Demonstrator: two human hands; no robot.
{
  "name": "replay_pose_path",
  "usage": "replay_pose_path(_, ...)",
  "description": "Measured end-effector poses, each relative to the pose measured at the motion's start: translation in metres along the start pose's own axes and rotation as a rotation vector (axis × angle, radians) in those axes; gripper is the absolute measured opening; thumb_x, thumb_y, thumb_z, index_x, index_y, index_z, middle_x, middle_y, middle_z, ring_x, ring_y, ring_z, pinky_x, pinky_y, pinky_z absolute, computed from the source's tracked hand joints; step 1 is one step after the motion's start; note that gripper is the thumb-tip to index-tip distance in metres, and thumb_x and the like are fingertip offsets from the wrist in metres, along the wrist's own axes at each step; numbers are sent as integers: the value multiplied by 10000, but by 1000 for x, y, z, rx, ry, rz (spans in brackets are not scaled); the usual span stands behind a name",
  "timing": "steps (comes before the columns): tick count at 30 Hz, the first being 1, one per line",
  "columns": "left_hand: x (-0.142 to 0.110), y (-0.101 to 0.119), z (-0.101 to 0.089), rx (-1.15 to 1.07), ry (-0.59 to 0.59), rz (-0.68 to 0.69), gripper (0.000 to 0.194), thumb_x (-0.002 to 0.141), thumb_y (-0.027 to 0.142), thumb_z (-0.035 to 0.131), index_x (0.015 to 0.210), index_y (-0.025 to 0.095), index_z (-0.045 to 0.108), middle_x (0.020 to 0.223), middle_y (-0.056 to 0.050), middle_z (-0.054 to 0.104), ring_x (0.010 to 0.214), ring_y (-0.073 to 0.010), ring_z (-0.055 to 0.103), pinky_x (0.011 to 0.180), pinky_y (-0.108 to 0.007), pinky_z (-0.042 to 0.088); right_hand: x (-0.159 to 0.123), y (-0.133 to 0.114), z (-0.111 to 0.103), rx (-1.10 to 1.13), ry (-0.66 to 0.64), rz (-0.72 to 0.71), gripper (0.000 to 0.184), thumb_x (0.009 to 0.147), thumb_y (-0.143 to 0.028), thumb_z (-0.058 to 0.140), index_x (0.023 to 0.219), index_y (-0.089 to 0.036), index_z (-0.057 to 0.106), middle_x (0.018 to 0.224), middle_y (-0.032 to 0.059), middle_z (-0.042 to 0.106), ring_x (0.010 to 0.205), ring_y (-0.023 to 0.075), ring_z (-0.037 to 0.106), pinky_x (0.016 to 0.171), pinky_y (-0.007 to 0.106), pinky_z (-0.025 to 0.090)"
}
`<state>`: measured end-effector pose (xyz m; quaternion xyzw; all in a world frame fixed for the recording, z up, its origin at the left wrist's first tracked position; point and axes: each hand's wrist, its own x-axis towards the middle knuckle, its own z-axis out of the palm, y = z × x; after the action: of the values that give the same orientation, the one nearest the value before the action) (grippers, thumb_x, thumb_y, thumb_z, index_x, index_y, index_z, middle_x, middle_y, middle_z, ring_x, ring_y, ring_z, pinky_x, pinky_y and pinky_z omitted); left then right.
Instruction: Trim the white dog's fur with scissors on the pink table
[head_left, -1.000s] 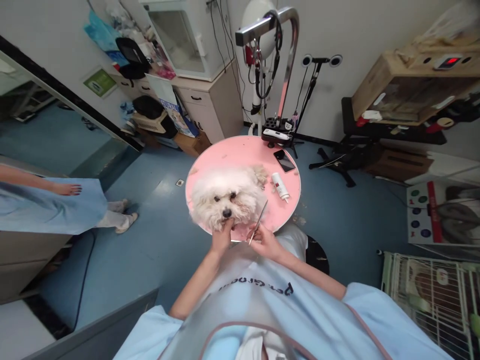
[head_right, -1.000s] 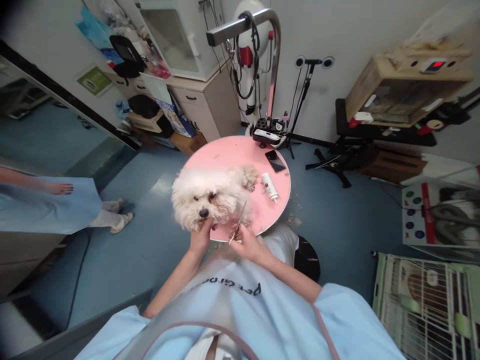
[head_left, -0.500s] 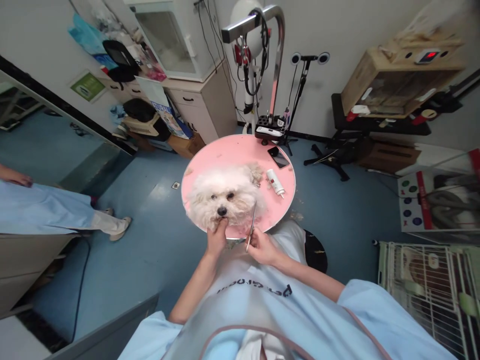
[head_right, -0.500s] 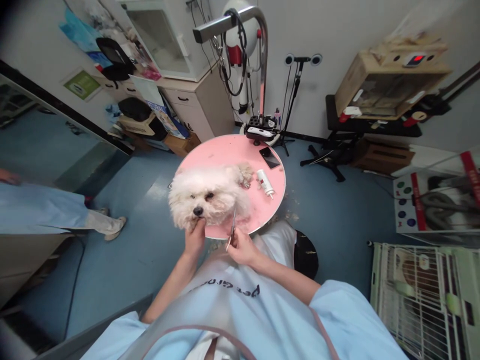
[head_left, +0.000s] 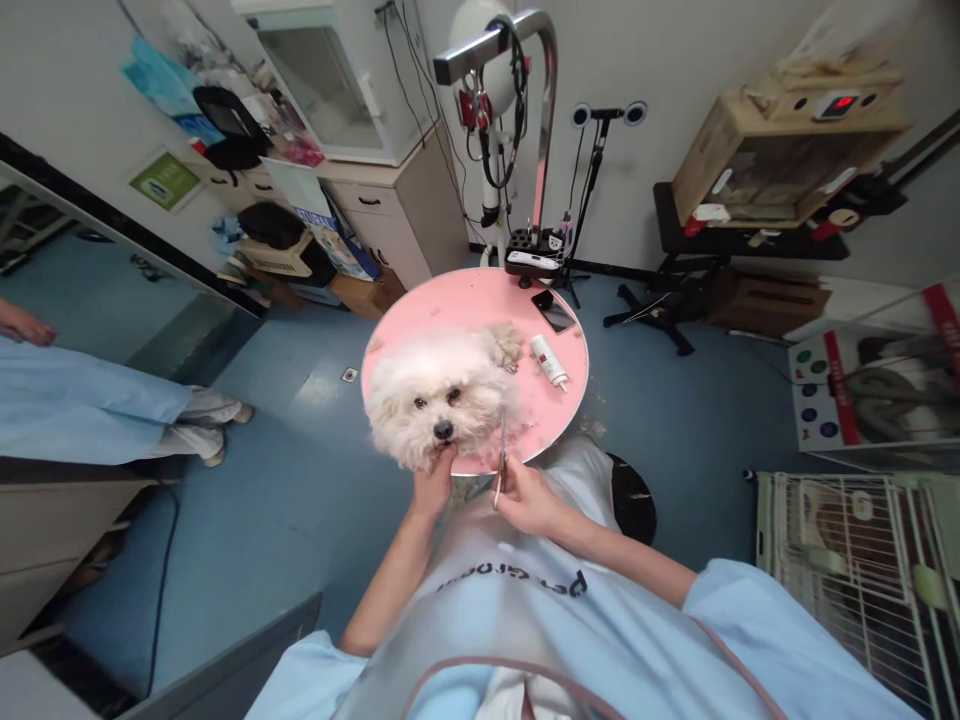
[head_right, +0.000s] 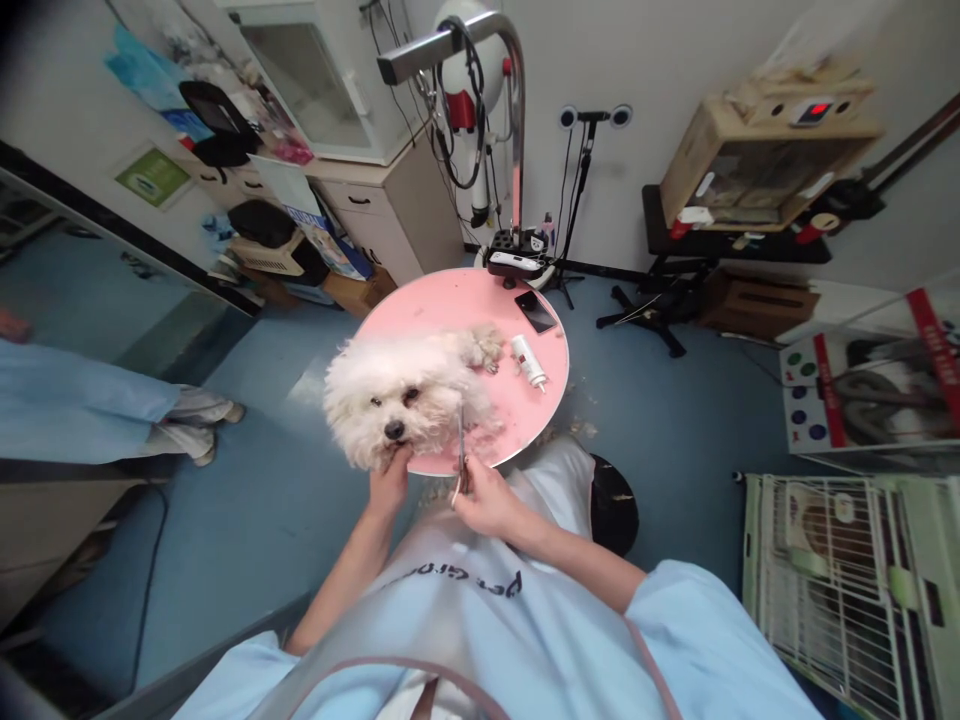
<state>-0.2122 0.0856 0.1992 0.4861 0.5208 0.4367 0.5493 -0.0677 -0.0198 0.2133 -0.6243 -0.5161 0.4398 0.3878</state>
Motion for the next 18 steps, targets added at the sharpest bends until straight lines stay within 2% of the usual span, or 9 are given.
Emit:
replay_pose_path(2, 0, -2, -2, 0, -3, -13, 285, 667, 320, 688, 920, 190, 701, 992, -31, 682, 1054, -219, 585, 1031, -358, 370, 7, -9, -6, -51, 5, -32, 255, 694, -224, 590, 902, -195, 446, 854, 6, 547, 769, 150, 502, 680, 271, 376)
replay_pose_path(4, 0, -2, -4, -23, -11, -4, 281, 681, 315, 676, 931, 189, 700, 1006, -30, 681, 1068, -219, 580, 1036, -358, 365, 13, -13, -12, -82, -6, -46, 230, 701, -206, 568, 901, -192, 456, 821, -4, 528, 742, 142, 480, 660, 264, 364)
replay_pose_path(9, 2, 2, -8, -56, 4, 17, 221, 679, 268, 660, 878, 183, 704, 976, -19, 681, 1036, -204, 584, 1028, -336, 370, 13, -6, -11, -88, -4, -27, 216, 702, -120, 499, 910, -180, 501, 707, -22, 498, 657, 128, 451, 606, 248, 335)
replay_pose_path(14, 0, 1, -13, -29, -8, -27, 180, 657, 277, 665, 791, 163, 703, 888, -31, 685, 954, -206, 609, 995, -338, 399, 18, -21, -14, -150, 21, -50, 245, 682, -184, 583, 910, -186, 492, 818, 7, 547, 732, 145, 497, 647, 257, 359)
replay_pose_path(18, -1, 4, -12, -97, 33, -31, 203, 646, 274, 684, 819, 170, 696, 899, -24, 684, 1005, -215, 601, 1003, -353, 399, 26, -19, -19, -103, 6, -49, 172, 710, -116, 485, 867, -186, 481, 728, -17, 525, 643, 118, 476, 605, 248, 346)
